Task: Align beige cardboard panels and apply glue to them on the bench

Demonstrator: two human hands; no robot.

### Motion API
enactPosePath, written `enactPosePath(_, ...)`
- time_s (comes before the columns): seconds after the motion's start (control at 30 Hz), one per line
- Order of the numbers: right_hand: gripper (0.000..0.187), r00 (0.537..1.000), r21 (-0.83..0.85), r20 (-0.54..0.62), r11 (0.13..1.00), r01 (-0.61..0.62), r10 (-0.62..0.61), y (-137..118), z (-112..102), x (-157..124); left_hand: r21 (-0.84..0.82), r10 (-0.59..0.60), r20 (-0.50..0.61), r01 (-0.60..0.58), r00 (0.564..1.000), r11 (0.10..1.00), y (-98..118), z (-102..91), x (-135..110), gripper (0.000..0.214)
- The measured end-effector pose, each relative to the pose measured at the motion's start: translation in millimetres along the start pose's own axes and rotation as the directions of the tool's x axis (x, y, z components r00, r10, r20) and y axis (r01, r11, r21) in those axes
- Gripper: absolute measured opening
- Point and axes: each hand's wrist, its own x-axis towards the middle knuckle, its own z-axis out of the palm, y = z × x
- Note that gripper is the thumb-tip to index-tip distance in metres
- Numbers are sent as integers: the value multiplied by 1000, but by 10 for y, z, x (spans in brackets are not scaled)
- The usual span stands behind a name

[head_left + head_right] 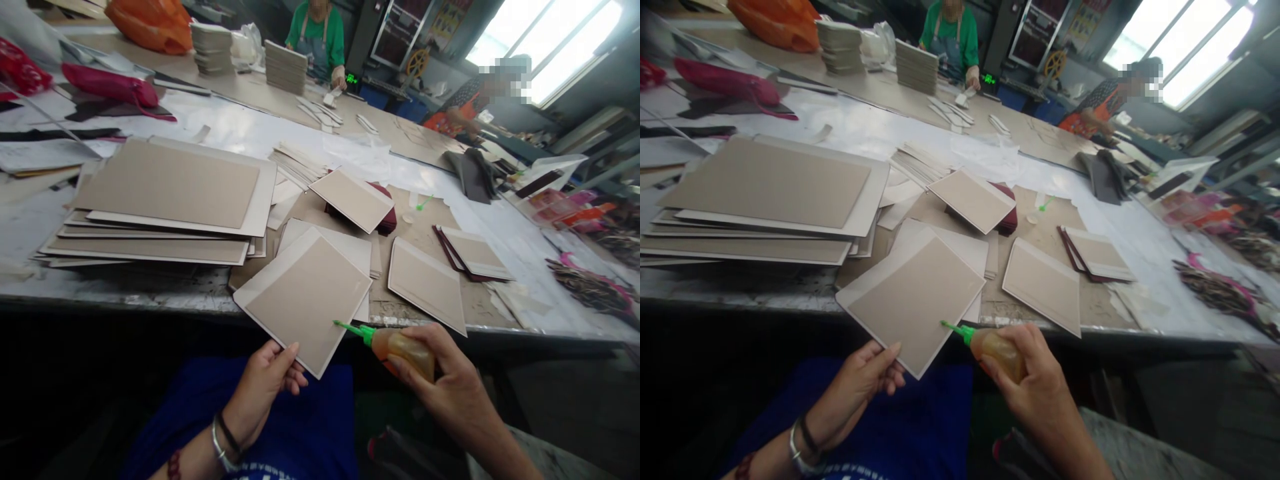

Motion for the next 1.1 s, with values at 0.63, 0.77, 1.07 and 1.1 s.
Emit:
enactPosePath(0.63, 21, 982, -157, -162, 985, 72, -98, 237, -18, 299, 4, -23, -25, 23, 999, 1000, -26, 11, 17, 41)
enactPosePath(0.77, 21, 992, -109, -91, 991, 76, -86, 130, -9, 160, 6, -33, -20, 33, 999, 999, -27, 4, 13, 41)
enactPosePath(1.07, 20, 973, 100, 222, 994, 43, -65, -193, 57, -214, 14, -10, 6, 9, 1000, 1000, -5, -12, 17, 38)
enactPosePath(1.1, 20, 973, 101, 223, 994, 44, -66, -191, 58, -201, 17, -5, 9, 5, 1000, 1000, -7, -15, 19, 38)
